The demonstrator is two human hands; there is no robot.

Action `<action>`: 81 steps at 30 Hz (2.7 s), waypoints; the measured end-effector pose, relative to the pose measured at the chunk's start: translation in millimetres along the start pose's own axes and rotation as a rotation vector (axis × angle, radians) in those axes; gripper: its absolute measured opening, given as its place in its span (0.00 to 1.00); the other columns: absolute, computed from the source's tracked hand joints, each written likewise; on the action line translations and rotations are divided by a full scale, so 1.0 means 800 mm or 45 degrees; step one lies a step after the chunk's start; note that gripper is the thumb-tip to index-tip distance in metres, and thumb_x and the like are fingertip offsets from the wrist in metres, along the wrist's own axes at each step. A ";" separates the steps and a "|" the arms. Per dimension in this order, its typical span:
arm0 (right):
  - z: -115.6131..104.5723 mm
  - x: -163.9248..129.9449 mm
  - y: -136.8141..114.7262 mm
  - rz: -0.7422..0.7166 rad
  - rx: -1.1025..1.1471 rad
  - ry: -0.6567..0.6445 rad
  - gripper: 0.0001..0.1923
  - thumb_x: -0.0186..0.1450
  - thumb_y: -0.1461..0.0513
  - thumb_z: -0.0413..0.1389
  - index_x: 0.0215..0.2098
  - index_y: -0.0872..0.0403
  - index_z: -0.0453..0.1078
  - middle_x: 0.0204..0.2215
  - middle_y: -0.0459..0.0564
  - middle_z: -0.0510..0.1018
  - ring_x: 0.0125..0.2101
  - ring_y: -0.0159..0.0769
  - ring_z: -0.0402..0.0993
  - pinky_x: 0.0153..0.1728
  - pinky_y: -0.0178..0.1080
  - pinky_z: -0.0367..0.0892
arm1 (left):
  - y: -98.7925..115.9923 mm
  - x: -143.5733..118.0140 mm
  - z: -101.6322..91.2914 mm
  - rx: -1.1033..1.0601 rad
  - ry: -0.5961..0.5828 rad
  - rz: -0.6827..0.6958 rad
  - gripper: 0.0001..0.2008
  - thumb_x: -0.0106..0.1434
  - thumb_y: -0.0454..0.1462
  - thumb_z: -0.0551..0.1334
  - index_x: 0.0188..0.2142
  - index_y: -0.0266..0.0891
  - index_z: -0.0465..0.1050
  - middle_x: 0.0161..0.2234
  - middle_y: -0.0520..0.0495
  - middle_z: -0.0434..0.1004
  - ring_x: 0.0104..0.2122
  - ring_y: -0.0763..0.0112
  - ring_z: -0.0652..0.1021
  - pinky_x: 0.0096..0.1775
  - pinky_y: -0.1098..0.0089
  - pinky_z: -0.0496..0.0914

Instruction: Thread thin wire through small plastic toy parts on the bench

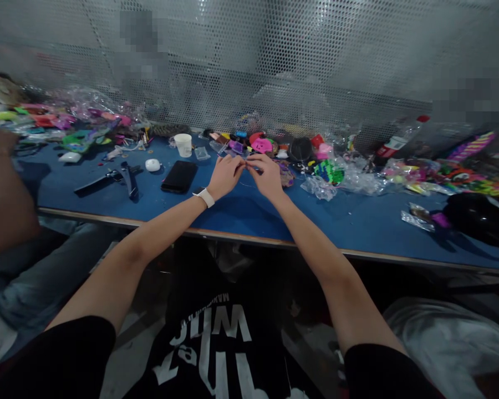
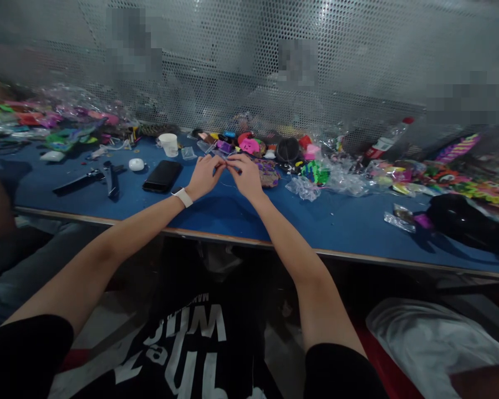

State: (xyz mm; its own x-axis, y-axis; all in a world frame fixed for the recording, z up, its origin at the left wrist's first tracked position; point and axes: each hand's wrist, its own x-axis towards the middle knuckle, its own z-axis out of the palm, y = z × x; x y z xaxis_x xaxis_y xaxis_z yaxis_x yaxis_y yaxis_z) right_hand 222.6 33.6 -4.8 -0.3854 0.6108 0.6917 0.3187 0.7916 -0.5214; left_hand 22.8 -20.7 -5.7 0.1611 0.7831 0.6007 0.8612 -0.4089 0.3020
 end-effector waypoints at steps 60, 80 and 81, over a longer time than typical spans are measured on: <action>-0.002 -0.001 0.009 0.347 0.479 -0.062 0.37 0.63 0.27 0.74 0.31 0.50 0.80 0.28 0.50 0.84 0.28 0.38 0.77 0.34 0.41 0.72 | -0.004 0.001 -0.002 0.139 -0.051 0.173 0.12 0.87 0.38 0.58 0.52 0.42 0.81 0.45 0.37 0.88 0.54 0.47 0.82 0.61 0.49 0.71; 0.004 -0.004 0.007 0.392 0.536 -0.040 0.35 0.62 0.30 0.78 0.37 0.48 0.78 0.29 0.46 0.82 0.29 0.37 0.77 0.33 0.41 0.76 | -0.008 0.004 0.011 0.041 0.008 0.054 0.13 0.88 0.38 0.57 0.54 0.42 0.82 0.44 0.39 0.88 0.54 0.48 0.83 0.60 0.50 0.72; 0.005 -0.005 0.007 0.319 0.435 -0.029 0.32 0.64 0.32 0.78 0.42 0.48 0.80 0.32 0.48 0.84 0.31 0.39 0.79 0.36 0.43 0.78 | -0.010 0.005 0.012 0.015 0.002 0.008 0.11 0.87 0.37 0.58 0.54 0.42 0.82 0.43 0.40 0.88 0.53 0.48 0.83 0.59 0.51 0.73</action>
State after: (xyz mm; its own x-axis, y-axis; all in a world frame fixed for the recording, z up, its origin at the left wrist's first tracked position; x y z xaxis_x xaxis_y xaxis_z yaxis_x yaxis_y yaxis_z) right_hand 222.9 35.8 -12.7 -0.3526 0.7825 0.5132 0.1010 0.5770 -0.8105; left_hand 20.8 -9.8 -13.0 0.1657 0.7799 0.6036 0.8657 -0.4082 0.2897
